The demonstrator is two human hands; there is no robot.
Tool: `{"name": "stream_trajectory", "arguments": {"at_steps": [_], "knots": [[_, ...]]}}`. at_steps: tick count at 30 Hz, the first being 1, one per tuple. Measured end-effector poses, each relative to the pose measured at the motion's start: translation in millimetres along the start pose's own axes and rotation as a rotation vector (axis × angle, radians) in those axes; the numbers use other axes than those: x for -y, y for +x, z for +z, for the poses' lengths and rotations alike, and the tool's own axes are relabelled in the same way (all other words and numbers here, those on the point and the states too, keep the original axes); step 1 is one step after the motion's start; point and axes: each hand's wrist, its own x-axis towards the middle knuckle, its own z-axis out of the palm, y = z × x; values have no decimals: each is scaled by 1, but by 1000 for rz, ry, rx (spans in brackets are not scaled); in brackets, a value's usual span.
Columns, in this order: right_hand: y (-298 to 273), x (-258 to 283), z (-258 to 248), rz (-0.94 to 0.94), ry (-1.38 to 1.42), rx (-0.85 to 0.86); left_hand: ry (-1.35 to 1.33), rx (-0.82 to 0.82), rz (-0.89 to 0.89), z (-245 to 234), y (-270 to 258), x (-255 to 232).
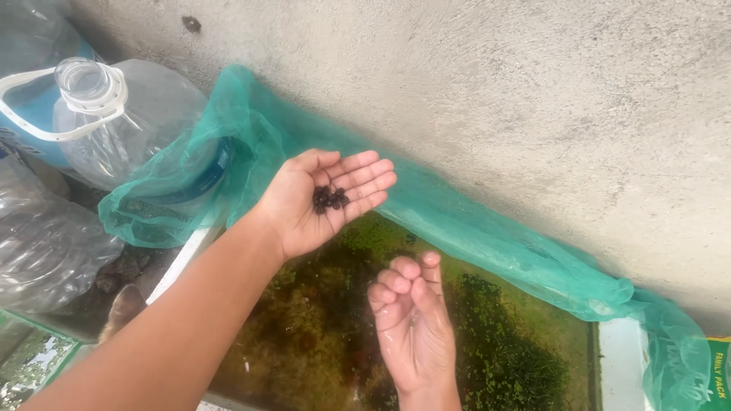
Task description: Manually picking small snails or objects from a styrofoam water container filled with plants.
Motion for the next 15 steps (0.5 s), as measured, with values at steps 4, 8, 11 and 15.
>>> {"name": "stream_trajectory", "arguments": {"at_steps": [4, 8, 11, 15], "knots": [[-4, 8, 8, -30, -37, 55, -14, 1, -16, -1, 3, 3], [-3, 14, 9, -62, -80, 67, -4, 20, -25, -1, 6, 5], [-1, 17, 7, -69, -102, 74, 3, 13, -28, 0, 8, 6], [5, 16, -5, -60, -256, 38, -3, -3, -20, 1, 8, 6]]}}
